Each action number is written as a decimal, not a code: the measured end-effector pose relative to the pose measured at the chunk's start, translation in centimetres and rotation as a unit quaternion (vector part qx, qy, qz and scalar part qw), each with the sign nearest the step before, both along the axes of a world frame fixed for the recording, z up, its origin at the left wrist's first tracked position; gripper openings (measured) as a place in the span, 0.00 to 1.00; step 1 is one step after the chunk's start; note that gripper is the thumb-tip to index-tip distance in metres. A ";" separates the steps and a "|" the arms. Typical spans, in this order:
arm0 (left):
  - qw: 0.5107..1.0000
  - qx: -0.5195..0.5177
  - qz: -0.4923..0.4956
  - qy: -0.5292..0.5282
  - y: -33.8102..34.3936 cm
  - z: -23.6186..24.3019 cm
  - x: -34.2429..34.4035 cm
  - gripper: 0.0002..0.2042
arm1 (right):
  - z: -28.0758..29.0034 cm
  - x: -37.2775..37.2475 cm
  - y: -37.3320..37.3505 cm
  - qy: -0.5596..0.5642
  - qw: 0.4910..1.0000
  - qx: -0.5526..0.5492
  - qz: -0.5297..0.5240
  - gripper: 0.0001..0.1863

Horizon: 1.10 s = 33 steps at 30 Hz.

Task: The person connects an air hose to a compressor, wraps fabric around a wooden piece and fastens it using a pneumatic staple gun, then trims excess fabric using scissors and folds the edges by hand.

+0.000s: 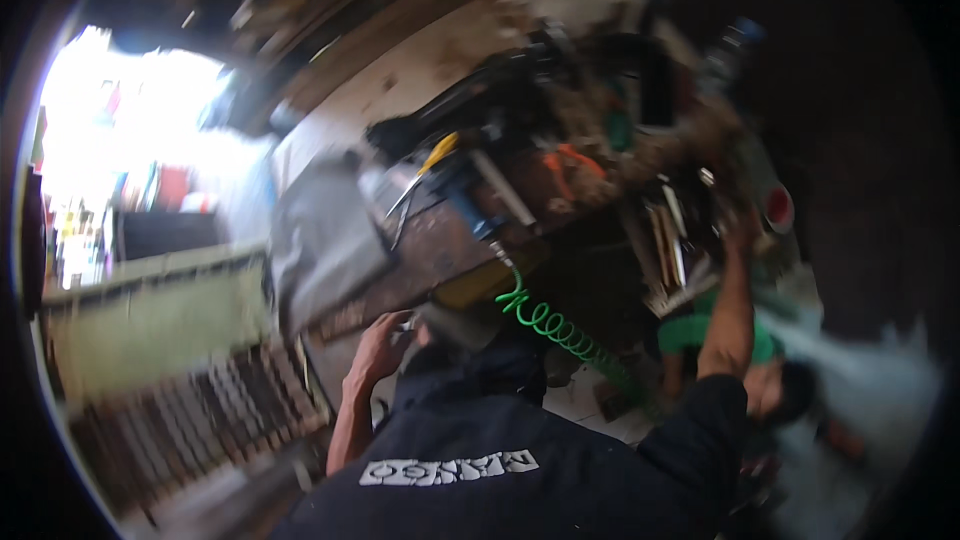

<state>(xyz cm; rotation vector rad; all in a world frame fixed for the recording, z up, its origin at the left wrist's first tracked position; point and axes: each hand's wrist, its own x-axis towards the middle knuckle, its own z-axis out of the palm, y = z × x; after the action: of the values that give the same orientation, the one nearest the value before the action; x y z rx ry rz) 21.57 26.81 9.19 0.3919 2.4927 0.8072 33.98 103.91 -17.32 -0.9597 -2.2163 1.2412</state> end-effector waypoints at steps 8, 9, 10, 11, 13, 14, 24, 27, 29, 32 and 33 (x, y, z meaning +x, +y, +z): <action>0.984 -0.115 -0.121 -0.070 0.9 -3.9 6.2 0.16 | 7.4 -2.0 -1.9 -0.342 0.847 0.406 0.000 0.15; 0.976 -0.135 -0.154 -0.074 1.4 -3.6 6.2 0.17 | 8.6 -2.3 -1.8 -0.418 0.843 0.337 0.020 0.15; 0.984 -0.101 -0.139 -0.043 2.0 -2.9 6.2 0.17 | 9.4 -2.7 -1.6 -0.480 0.831 0.277 0.041 0.15; 0.991 -0.101 -0.059 -0.064 2.6 -1.9 6.1 0.18 | 10.0 -3.4 -0.9 -0.488 0.828 0.272 0.046 0.15; 0.991 -0.099 0.023 -0.092 3.4 0.5 5.5 0.19 | 11.4 -3.9 0.9 -0.552 0.724 0.367 0.192 0.09; 0.989 -0.104 0.036 -0.102 3.7 1.6 5.0 0.19 | 12.2 -4.5 1.9 -0.570 0.700 0.396 0.169 0.09; 0.992 -0.060 0.077 -0.077 -0.1 4.7 4.1 0.19 | 29.4 -3.8 2.9 -0.669 0.643 0.374 0.010 0.14; 0.995 -0.021 0.087 -0.040 -3.3 3.8 3.1 0.18 | 31.7 0.7 -0.1 -0.520 0.759 0.362 -0.149 0.15; 0.997 0.003 0.082 -0.013 -5.7 3.0 2.0 0.17 | 30.8 2.5 -3.9 -0.369 0.888 0.259 -0.084 0.15; 0.998 0.048 0.022 0.040 -9.8 1.9 -1.4 0.15 | 30.0 3.8 -13.4 -0.181 0.978 0.096 -0.025 0.11; 0.997 0.066 0.017 0.043 -10.9 1.6 -2.8 0.15 | 28.9 3.4 -18.2 -0.036 0.999 0.003 0.012 0.12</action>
<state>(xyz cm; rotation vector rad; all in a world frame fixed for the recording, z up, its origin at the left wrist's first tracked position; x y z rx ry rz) 18.78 15.95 10.82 0.4384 2.5390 0.9922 37.42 85.74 11.62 -0.9924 -2.2914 1.2276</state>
